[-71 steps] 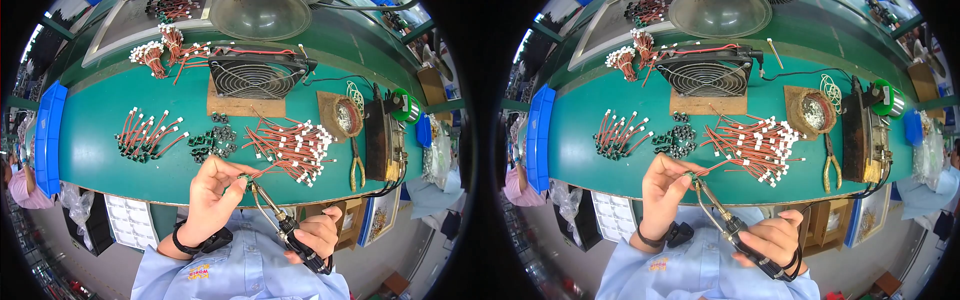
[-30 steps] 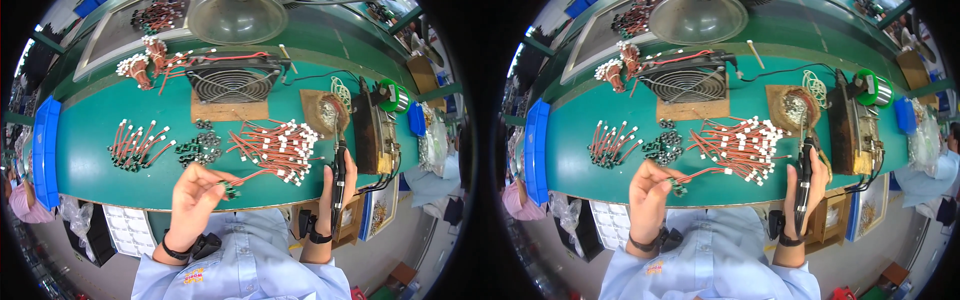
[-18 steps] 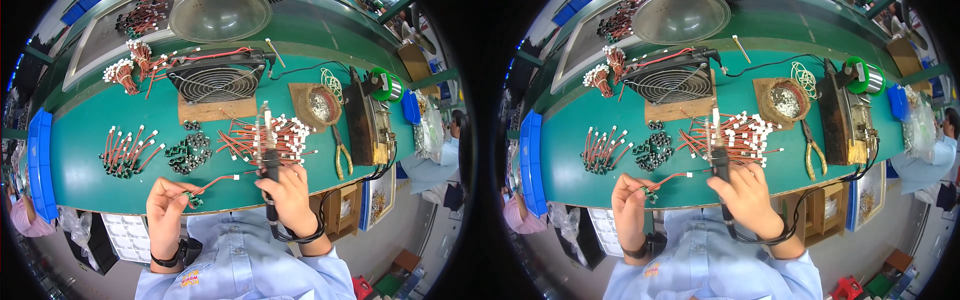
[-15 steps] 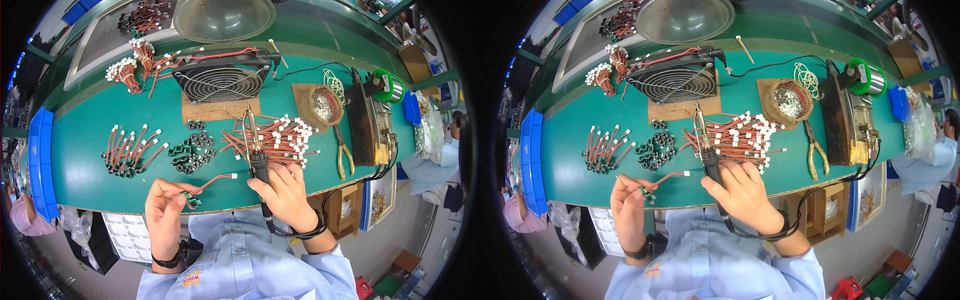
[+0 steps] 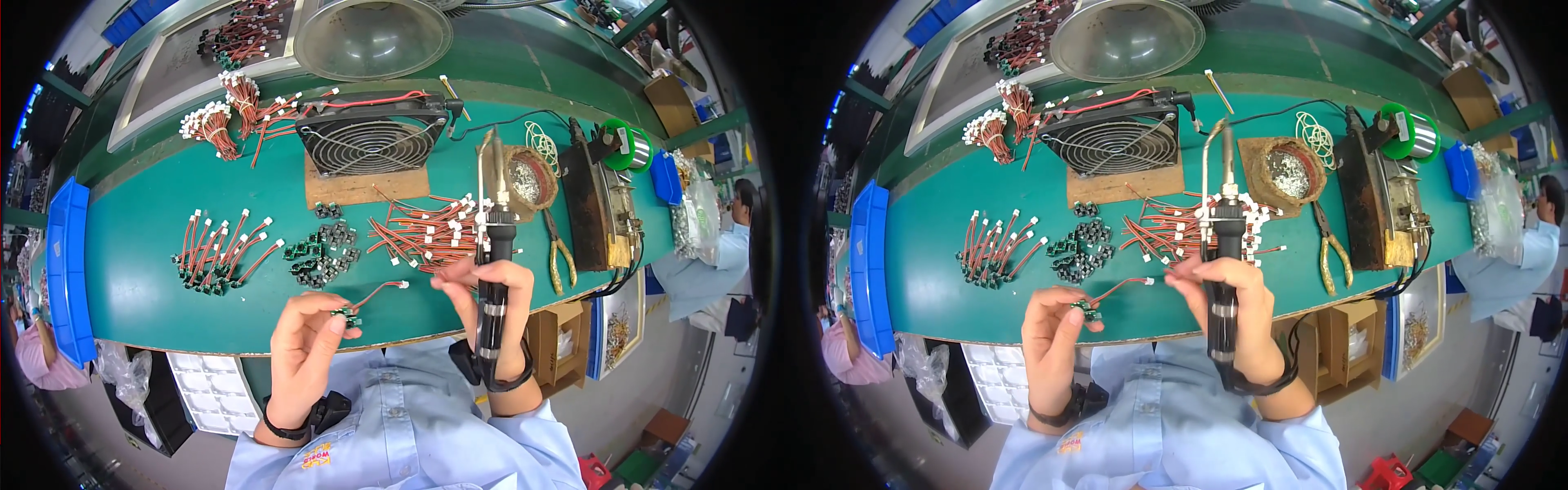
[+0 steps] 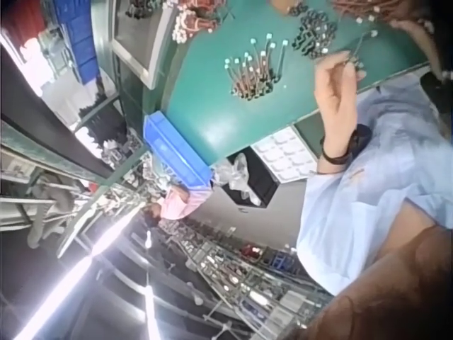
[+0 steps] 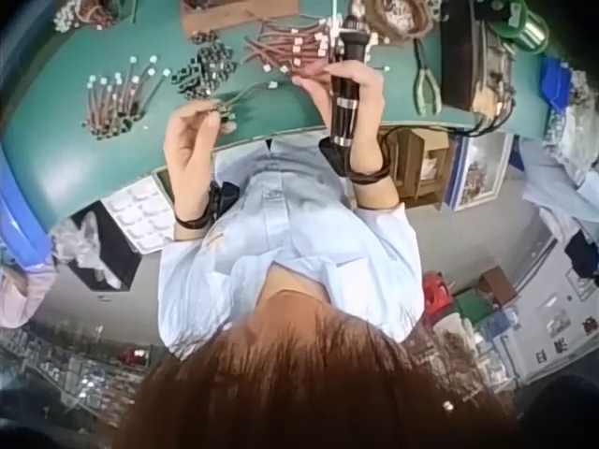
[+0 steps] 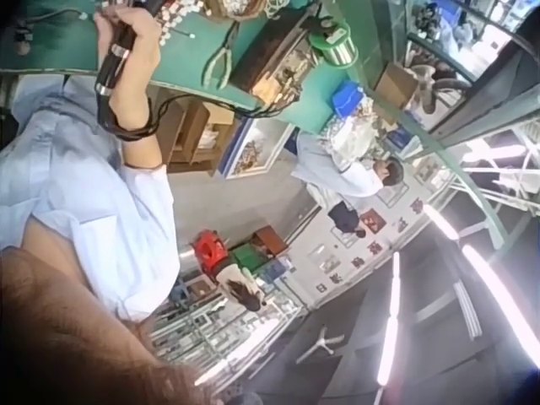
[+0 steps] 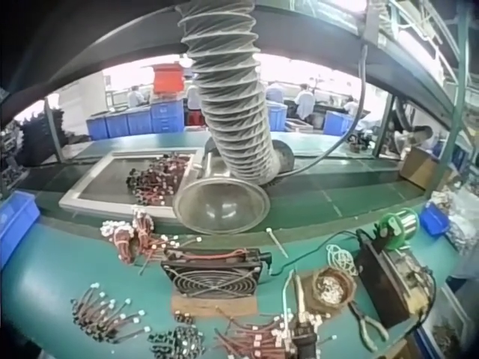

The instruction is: The person solders wires to circuit boards using a soldering iron, handling each board and wire by hand. They pick up a circuit board, align a wire against it, and apply the soldering iron tip to the connection point before setting the completed assembly down.

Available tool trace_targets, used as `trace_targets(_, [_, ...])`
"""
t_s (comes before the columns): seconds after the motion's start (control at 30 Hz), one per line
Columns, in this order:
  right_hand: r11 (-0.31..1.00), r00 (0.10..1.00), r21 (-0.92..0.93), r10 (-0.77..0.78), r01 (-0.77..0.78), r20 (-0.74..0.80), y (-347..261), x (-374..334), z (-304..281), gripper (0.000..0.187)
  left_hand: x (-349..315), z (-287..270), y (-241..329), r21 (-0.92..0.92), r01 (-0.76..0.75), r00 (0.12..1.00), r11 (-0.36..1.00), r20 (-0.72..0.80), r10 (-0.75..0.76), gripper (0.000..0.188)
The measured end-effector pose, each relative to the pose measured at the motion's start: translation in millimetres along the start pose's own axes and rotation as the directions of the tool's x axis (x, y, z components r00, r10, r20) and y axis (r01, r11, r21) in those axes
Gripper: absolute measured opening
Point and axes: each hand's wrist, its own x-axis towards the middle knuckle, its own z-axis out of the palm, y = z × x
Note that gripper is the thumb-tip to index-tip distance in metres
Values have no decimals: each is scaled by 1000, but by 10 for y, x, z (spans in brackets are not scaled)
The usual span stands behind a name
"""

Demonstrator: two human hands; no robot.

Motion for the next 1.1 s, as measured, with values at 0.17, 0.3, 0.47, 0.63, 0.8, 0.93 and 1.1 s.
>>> trace_targets(0.17, [977,977,135,147,-168,154,-239,-66,-15,43,12,73,-17,23,-98,986,995,140,94,19])
trace_targets(0.3, [915,941,264,247,-305,230,-352,-79,-52,42,9,172,61,20,-39,983,999,182,35,20])
trace_targets(0.47, [934,944,219,229,-282,238,-403,-51,-102,43,55,254,67,-158,65,981,985,192,-34,21])
trace_targets(0.63, [934,951,230,226,-273,210,-402,-75,-85,44,158,166,-66,-380,347,915,857,338,-220,24])
trace_targets(0.8, [962,966,204,137,-183,217,-451,-45,-44,44,201,149,-254,-592,508,811,626,574,-115,22])
trace_targets(0.93, [966,971,207,107,-152,212,-467,-57,-24,44,194,196,-244,-601,553,778,578,621,-99,21])
trace_targets(1.1, [977,978,188,57,-96,203,-478,-49,-24,44,186,210,-237,-589,553,771,589,630,-94,21])
